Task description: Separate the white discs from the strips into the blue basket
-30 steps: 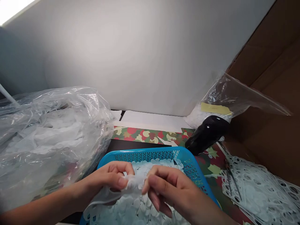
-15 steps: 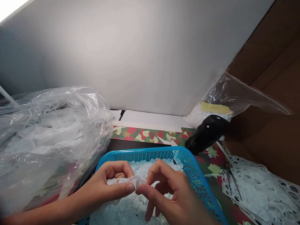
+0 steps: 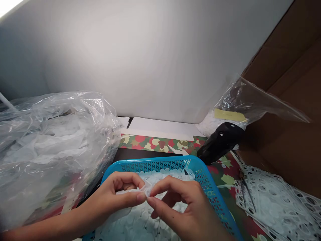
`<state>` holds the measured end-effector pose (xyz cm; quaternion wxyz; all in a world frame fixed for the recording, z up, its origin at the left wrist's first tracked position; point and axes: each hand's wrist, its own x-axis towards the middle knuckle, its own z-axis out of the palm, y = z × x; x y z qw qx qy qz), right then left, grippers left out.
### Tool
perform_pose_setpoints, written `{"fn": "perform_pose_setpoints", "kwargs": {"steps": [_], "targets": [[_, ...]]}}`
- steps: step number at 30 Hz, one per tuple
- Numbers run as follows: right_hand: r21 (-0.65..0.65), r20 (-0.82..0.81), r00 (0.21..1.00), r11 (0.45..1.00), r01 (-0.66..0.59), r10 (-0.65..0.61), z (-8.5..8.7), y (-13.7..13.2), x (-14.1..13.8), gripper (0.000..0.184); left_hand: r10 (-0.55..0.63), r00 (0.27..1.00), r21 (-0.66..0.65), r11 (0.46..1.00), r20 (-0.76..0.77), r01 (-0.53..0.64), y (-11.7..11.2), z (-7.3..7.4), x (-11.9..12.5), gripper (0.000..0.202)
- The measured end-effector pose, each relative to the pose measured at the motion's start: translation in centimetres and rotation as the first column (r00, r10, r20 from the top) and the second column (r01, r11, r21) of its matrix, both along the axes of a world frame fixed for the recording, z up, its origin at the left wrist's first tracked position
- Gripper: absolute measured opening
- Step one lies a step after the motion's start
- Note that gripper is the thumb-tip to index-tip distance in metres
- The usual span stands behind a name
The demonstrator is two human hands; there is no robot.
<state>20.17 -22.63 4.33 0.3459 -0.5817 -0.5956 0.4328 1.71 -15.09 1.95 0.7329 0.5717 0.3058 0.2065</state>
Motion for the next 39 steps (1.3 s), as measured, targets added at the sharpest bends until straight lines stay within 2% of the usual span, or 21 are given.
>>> {"fn": "perform_pose_setpoints", "kwargs": {"steps": [3, 5, 14, 17, 20, 23, 26, 28, 33, 39], "targets": [[0.098, 0.126, 0.988, 0.993, 0.072, -0.084, 0.18, 0.00, -0.32, 0.008, -0.025, 1.000, 0.017, 1.000, 0.017, 0.025, -0.04, 0.20, -0.02, 0.018], [0.154, 0.155, 0.983, 0.986, 0.072, -0.096, 0.11, 0.00, -0.42, 0.005, -0.048, 0.999, 0.016, 0.999, 0.016, 0.048, -0.07, 0.26, -0.02, 0.019], [0.242, 0.081, 0.995, 0.969, 0.040, -0.061, -0.39, -0.08, -0.36, 0.010, -0.071, 0.997, -0.059, 0.996, 0.014, 0.072, -0.06, -0.24, 0.20, 0.026], [0.212, -0.017, 0.997, 0.974, 0.074, -0.073, -0.19, -0.10, -0.33, 0.006, -0.043, 0.998, -0.068, 0.997, 0.048, 0.046, -0.11, 0.04, 0.28, 0.023], [0.125, -0.100, 0.991, 0.987, 0.106, -0.094, 0.12, -0.08, -0.31, 0.004, -0.022, 0.998, -0.073, 0.997, 0.060, 0.026, -0.08, 0.28, 0.30, 0.021], [0.048, -0.133, 0.986, 0.993, 0.112, -0.105, 0.35, -0.02, -0.34, 0.004, -0.033, 0.997, -0.082, 0.996, 0.067, 0.038, -0.02, 0.42, 0.31, 0.019], [0.029, -0.125, 0.988, 0.995, 0.097, -0.093, 0.33, 0.05, -0.30, 0.007, -0.036, 0.996, -0.091, 0.995, 0.084, 0.043, 0.03, 0.50, 0.33, 0.016], [0.064, -0.089, 0.993, 0.995, 0.081, -0.075, 0.18, 0.08, -0.20, 0.008, -0.037, 0.995, -0.084, 0.996, 0.088, 0.044, 0.03, 0.51, 0.35, 0.016], [0.276, 0.012, 0.999, 0.961, 0.028, -0.033, -0.32, 0.07, -0.01, 0.009, -0.027, 0.992, -0.078, 0.996, 0.120, 0.037, -0.11, 0.47, 0.31, 0.017], [0.392, 0.164, 0.986, 0.919, -0.051, -0.015, -0.21, 0.11, 0.06, 0.013, -0.048, 0.993, -0.030, 0.998, 0.106, 0.052, -0.31, 0.35, 0.14, 0.017]]}}
